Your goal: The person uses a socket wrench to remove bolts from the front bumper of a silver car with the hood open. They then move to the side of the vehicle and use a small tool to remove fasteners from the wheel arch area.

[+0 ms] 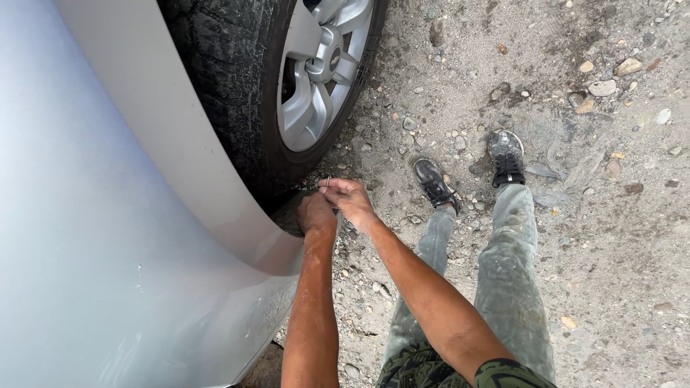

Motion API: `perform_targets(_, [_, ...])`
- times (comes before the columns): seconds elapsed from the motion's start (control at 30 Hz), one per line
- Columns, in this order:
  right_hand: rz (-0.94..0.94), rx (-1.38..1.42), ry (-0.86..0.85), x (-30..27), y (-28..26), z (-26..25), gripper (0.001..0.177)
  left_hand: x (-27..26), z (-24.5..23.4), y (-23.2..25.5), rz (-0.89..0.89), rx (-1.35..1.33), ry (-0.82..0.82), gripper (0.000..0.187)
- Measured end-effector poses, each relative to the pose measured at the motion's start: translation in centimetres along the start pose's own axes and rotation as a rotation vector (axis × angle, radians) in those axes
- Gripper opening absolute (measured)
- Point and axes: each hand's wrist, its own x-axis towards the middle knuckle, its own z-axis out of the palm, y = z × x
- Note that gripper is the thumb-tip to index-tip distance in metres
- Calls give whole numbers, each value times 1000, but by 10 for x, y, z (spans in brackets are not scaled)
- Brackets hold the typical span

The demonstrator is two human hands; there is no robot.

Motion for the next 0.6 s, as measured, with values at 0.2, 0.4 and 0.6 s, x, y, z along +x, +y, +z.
perform_targets(0.2, [2, -34, 14, 5, 2, -6, 29, -8, -11, 7, -57, -19, -80, 26])
perform_targets(0.4, [67, 115, -36, 1, -1, -12, 33, 13, 12, 0, -75, 4, -94, 20])
perform_targets(0.6, [44, 110, 86, -3, -38, -13, 33, 15, 25, 3, 16, -250, 46, 17])
